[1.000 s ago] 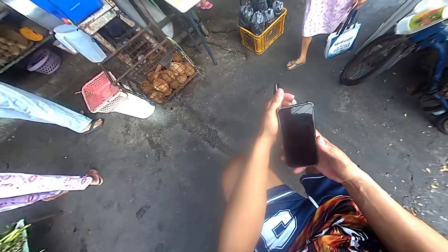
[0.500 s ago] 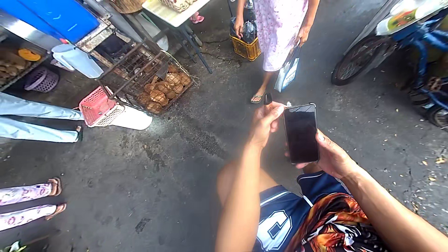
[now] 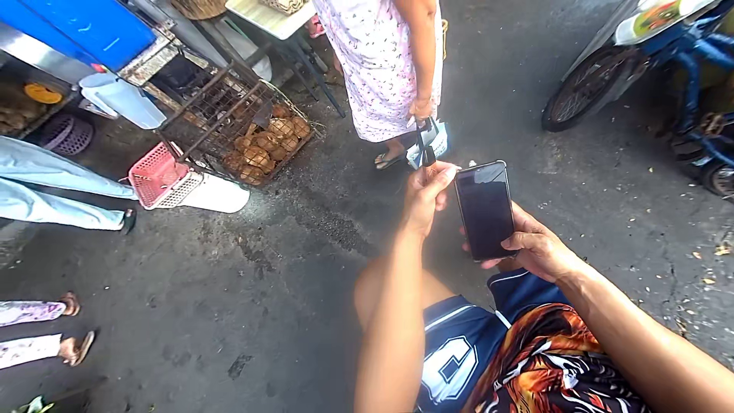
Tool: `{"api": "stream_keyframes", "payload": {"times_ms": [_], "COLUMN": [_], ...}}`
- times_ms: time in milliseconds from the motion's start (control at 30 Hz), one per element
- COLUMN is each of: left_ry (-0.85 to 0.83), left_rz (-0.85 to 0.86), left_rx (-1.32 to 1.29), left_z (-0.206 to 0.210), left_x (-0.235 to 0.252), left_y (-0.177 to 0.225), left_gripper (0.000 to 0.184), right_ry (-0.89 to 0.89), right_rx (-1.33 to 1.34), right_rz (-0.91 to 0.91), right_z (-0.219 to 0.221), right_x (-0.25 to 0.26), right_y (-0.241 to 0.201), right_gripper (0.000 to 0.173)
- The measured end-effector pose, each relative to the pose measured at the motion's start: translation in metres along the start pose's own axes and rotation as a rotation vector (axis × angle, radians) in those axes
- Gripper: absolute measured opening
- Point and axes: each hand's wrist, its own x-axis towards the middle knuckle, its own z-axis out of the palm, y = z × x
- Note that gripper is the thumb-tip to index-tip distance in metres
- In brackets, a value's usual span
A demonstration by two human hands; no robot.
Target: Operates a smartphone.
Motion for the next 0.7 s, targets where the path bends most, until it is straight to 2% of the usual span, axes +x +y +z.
{"api": "stream_keyframes", "payload": {"times_ms": [500, 700], "left_ry": [-0.015, 0.060], "left_rz": [0.036, 0.115], "left_rx": [0.070, 0.319], "left_z": [-0.004, 0.001], "left_x": [-0.006, -0.009], "left_y": [0.005, 0.006], "left_gripper": [0.013, 0.012], "right_ry": [0.003, 0.056], "right_rx": [0.019, 0.005], "right_rz": [0.007, 0.026], "right_z": [0.008, 0.011], "right_x": [0.000, 0.001], "right_y": [0.005, 0.005], "right_gripper": [0.062, 0.063]}}
